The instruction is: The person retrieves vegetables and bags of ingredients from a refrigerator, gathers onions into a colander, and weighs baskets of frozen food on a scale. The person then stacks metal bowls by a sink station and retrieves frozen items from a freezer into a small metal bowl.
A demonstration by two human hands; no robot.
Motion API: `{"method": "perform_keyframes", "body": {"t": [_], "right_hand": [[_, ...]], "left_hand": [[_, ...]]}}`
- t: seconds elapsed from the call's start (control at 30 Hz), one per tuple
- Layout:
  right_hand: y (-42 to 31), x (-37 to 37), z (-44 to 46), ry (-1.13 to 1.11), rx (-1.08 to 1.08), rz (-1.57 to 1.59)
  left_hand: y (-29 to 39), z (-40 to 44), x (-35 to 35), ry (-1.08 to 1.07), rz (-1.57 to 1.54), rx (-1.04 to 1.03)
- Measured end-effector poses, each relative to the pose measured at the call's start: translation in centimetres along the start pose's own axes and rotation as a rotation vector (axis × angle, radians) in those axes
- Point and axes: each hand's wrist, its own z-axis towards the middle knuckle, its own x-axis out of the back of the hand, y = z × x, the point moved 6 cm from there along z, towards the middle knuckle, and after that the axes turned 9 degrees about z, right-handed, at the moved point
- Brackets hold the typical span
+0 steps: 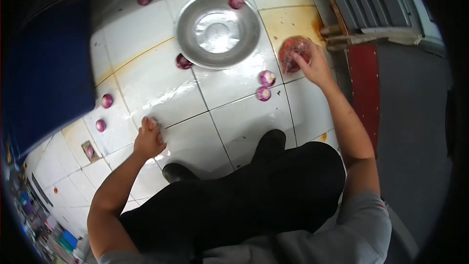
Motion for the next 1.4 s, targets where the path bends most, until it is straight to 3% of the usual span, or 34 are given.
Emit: {"method": "perform_keyframes", "body": {"t": [0.03, 0.1, 0.27, 0.37, 0.4, 0.43, 0.47, 0.53, 0.57, 0.7, 0.77, 0.83, 0.97, 1.0, 1.07, 1.1, 1.13, 1.17, 1.2, 1.23, 1.27, 1.3, 1.33, 1.37, 1.4], "right_hand": [[2.2, -0.5, -1.1, 0.001, -0.026, -0.006], [7.4, -1.1, -3.3, 0.157, -0.282, -0.110], [9.4, -5.5, -1.2, 0.009, -0.494, -0.102], [9.9, -5.9, 2.0, 0.123, -0.434, 0.328], [9.1, -5.3, 2.7, 0.113, -0.425, 0.340], [8.6, -5.0, 3.5, 0.173, -0.424, 0.636], [7.9, -4.5, 4.5, 0.232, -0.419, 0.933], [3.3, -2.6, 6.2, 0.215, -0.343, 1.033], [1.7, -2.3, 7.2, 0.176, -0.307, 1.000], [-7.2, -3.7, 9.4, -0.074, -0.162, 0.882], [-9.4, -4.4, 8.9, -0.191, -0.107, 0.852], [-8.8, -4.9, 8.0, -0.043, 0.048, 0.469], [-7.2, -9.7, -1.8, -0.347, 0.019, -0.142], [-7.2, -10.2, -3.8, -0.349, 0.018, -0.139], [-7.3, -12.2, -6.9, -0.406, 0.180, -0.230], [-6.6, -13.2, -7.9, -0.405, 0.181, -0.226], [-5.2, -13.7, -8.6, -0.371, 0.051, -0.058], [-3.9, -13.8, -9.2, -0.340, -0.077, 0.110], [-3.6, -13.9, -9.3, -0.352, -0.066, 0.114], [-3.4, -13.6, -8.3, -0.294, -0.020, 0.178], [-3.5, -13.5, -7.1, -0.244, 0.027, 0.246], [-4.2, -13.3, -5.6, -0.206, -0.006, 0.191], [-2.6, -13.9, -4.3, -0.101, 0.202, 0.168], [-1.5, -14.0, -2.5, -0.197, 0.122, 0.303], [-0.4, -14.1, -0.7, -0.283, 0.030, 0.432]], "left_hand": [[0.3, -0.6, 0.2, -0.066, 0.056, -0.042], [0.3, -1.1, 0.4, -0.152, 0.121, -0.079], [-0.4, -0.1, 1.1, -0.427, 0.196, -0.125], [-1.7, 2.0, 0.8, -0.398, 0.152, -0.196], [-1.9, 3.1, 1.9, -0.448, 0.160, -0.129], [-2.1, 4.1, 3.0, -0.495, 0.170, -0.062], [-0.8, 5.2, 6.7, -0.377, 0.233, 0.025], [-1.0, 7.6, 8.7, -0.133, -0.017, -0.004], [-0.5, 8.9, 9.4, 0.067, -0.115, -0.035], [3.9, 14.2, 10.8, 0.487, -0.343, 0.081], [7.0, 16.0, 11.7, 0.479, -0.382, 0.156], [6.2, 18.4, 8.7, 0.438, -0.406, 0.170], [5.5, 17.5, 8.6, 0.411, -0.409, 0.256], [4.7, 17.1, 8.4, 0.359, -0.345, 0.306], [0.9, 16.0, 7.4, 0.557, -0.399, 0.481], [0.0, 15.5, 8.2, 0.640, -0.582, 0.525], [-0.8, 15.2, 8.8, 0.720, -0.769, 0.565], [0.6, 15.4, 10.3, 0.806, -1.038, 0.420], [2.2, 15.3, 11.9, 0.892, -1.299, 0.269], [3.2, 15.7, 12.9, 0.747, -1.181, 0.246], [4.1, 15.4, 14.5, 0.801, -0.911, 0.209], [3.5, 14.6, 15.3, 0.830, -0.884, 0.291], [1.9, 13.6, 16.0, 0.869, -0.848, 0.382], [-1.4, 12.8, 14.9, 0.899, -0.820, 0.435], [-6.2, 11.1, 12.3, 1.018, -0.624, 0.685]]}}
